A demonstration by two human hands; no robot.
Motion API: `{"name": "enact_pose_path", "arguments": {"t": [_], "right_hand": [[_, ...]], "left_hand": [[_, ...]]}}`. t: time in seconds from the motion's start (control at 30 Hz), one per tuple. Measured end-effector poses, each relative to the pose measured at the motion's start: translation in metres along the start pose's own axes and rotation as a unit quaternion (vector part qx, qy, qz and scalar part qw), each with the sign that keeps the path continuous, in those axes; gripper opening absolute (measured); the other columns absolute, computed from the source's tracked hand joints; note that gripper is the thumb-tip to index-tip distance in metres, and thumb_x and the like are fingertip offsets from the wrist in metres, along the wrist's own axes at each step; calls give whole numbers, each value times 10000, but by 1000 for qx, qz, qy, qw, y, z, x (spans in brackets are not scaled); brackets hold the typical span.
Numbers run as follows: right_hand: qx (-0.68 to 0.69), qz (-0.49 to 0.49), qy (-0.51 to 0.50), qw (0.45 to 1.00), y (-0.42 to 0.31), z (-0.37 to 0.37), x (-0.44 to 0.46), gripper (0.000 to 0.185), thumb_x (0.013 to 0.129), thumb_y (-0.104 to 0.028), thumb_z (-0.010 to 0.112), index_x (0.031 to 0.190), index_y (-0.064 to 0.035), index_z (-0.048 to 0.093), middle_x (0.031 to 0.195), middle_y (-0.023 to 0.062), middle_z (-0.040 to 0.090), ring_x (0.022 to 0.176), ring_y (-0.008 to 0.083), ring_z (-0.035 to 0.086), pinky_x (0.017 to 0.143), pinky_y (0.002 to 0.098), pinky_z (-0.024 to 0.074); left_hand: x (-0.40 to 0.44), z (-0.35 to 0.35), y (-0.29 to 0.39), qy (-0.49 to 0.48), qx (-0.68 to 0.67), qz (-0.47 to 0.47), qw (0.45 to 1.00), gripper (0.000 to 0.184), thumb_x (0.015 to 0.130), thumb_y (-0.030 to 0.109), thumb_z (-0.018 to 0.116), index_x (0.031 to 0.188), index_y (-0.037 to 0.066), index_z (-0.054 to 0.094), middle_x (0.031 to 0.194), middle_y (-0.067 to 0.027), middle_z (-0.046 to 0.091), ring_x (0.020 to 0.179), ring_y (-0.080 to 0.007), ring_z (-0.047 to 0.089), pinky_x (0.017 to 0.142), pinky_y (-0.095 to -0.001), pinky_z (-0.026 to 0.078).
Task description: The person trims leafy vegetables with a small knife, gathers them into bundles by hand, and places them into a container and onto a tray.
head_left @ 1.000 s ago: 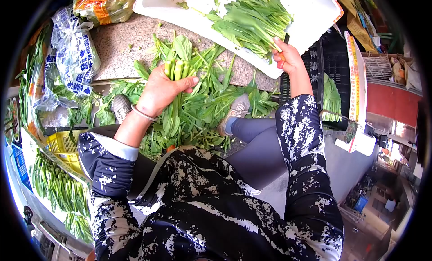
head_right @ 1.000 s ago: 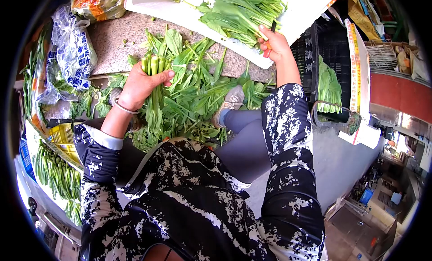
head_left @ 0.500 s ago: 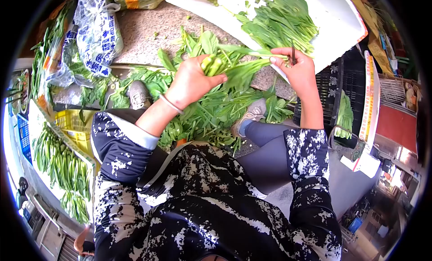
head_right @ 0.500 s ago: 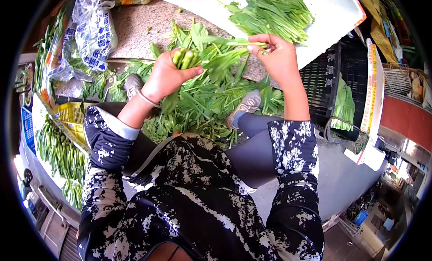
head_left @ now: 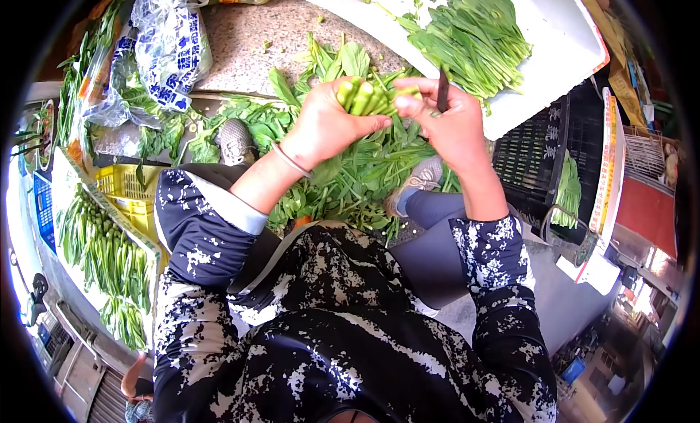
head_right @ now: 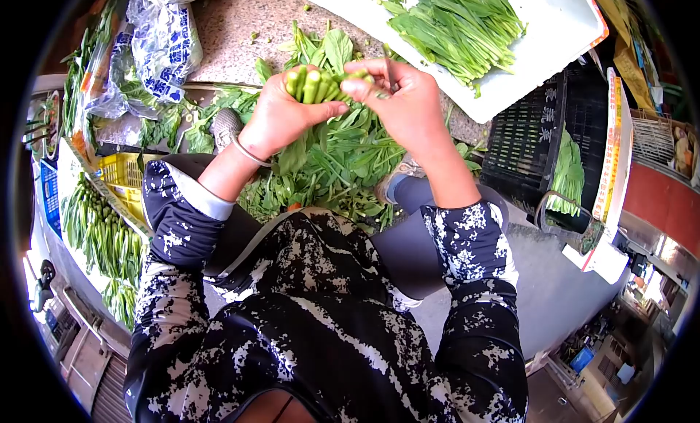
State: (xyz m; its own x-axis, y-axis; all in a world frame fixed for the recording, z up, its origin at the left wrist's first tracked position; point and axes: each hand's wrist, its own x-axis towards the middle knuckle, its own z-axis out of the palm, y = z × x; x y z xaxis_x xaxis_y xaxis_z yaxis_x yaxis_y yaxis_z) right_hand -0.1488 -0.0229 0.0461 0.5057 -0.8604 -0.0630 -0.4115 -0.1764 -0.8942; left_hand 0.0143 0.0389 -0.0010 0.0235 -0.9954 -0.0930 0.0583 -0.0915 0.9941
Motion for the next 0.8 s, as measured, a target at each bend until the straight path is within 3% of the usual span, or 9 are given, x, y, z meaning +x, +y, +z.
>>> {"name": "enact_pose_path", "arguments": {"t": [0.07,0.1,0.2,0.33,0.4,0.5,0.63,0.73,0.8], "right_hand": [[160,126,22,979,-9,-3,4,312,845,-315,597,965,-33,650,779,31,635,565,35,452,511,186,367],[134,70,27,988,-1,-4,7,471,879,-448,489,1027,-22,625,749,23,608,533,44,429,497,187,359],[53,63,-19,996,7,-11,5,492,886,-455,469,1079,-22,600,729,9,579,557,52,448,510,184,359],[123,73,-71,987,6,-1,0,510,890,-442,471,1165,-18,543,833,11,573,704,46,487,619,180,399],[134,43,-53,989,5,7,-2,508,877,-385,527,1204,4,500,912,41,584,771,66,518,695,207,434],[125,35,-23,991,9,15,-4,489,842,-263,613,1204,37,482,965,88,609,815,96,538,749,240,450],[127,64,-30,989,14,8,-1,457,840,-268,614,1164,40,519,940,94,630,809,96,554,746,236,452],[222,141,-88,961,14,-1,0,420,838,-262,615,1134,28,550,920,103,646,801,102,573,739,240,459],[51,23,-8,998,19,0,2,404,840,-258,611,1147,-2,552,893,88,653,780,108,586,723,249,467]], "left_hand": [[1,-6,1,13,54,-20,998,300,685,46,740,958,32,616,808,-7,639,705,-62,579,614,-207,478],[0,-7,6,16,-25,-67,997,295,699,49,727,971,30,612,836,-22,646,719,-78,593,612,-209,482],[-1,-12,10,12,-135,-122,983,299,734,61,696,1014,28,596,908,-65,654,761,-123,629,608,-219,491],[-1,-11,10,8,-185,-131,974,309,732,55,697,1021,28,591,890,-61,652,755,-116,628,592,-211,484],[-2,-9,10,41,-147,-112,982,212,699,61,728,881,43,619,768,-4,632,640,-72,578,555,-208,477],[-1,-8,6,47,-111,-80,990,203,693,53,728,869,45,626,765,5,629,633,-65,571,546,-207,472],[-1,-7,4,57,-85,-80,992,198,689,54,730,859,42,629,772,8,631,640,-62,570,558,-208,474],[-1,-7,2,69,-79,-54,993,214,707,42,716,903,46,632,786,0,636,648,-62,569,571,-194,459],[0,-9,0,80,42,-39,995,182,709,49,713,873,45,634,748,6,628,614,-58,558,557,-194,456]]}}
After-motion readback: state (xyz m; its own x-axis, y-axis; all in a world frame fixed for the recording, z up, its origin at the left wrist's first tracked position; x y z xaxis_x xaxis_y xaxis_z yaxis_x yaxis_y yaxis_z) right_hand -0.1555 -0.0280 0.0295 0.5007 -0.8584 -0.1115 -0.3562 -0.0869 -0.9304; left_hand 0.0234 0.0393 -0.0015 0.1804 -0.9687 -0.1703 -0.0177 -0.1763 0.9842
